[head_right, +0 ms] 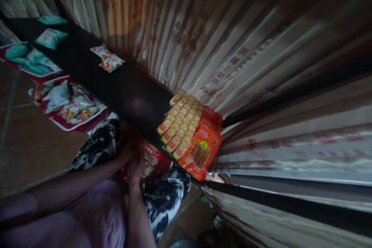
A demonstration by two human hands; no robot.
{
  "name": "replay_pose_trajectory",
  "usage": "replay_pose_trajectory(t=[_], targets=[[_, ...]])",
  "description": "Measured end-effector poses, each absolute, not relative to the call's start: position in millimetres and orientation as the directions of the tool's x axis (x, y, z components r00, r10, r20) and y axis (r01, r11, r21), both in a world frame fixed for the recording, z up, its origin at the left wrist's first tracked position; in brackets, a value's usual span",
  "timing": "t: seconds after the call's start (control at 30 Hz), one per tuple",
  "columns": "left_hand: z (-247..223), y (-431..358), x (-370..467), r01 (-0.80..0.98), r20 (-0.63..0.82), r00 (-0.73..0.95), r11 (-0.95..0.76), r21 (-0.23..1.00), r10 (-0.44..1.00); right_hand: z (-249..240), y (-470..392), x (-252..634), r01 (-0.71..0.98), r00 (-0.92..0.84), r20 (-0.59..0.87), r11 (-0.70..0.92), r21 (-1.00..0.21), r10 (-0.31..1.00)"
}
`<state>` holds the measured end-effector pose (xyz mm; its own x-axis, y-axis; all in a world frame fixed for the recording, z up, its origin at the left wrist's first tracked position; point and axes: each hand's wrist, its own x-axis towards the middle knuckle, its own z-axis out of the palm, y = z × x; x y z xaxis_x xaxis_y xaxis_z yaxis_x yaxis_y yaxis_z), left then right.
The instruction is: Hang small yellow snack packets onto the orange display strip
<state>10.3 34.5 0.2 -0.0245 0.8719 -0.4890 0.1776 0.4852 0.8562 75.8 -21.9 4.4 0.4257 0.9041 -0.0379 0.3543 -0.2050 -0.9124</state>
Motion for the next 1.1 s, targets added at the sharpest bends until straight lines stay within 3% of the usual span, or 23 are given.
replay_pose_trajectory(t=[0.17, 0.6, 0.97, 1.1], targets=[[20, 24, 2, 0.096, -0.521, -0.064, 0.525, 0.846, 0.851, 16, -29, 75, 0.394, 0.43, 0.077, -0.11, -0.912, 0.9], [48, 11, -11, -0.076, -0.53, -0.09, 0.525, 0.848, 0.843, 42, -23, 83, 0.357, 0.456, 0.095, -0.084, -0.93, 0.885], [64, 5, -23, -0.198, -0.538, -0.126, 0.51, 0.837, 0.833, 49, -23, 77, 0.361, 0.468, 0.021, -0.169, -0.917, 0.884], [60, 0, -25, -0.254, -0.563, -0.106, 0.525, 0.812, 0.82, 46, -27, 73, 0.278, 0.454, -0.034, -0.178, -0.944, 0.891]])
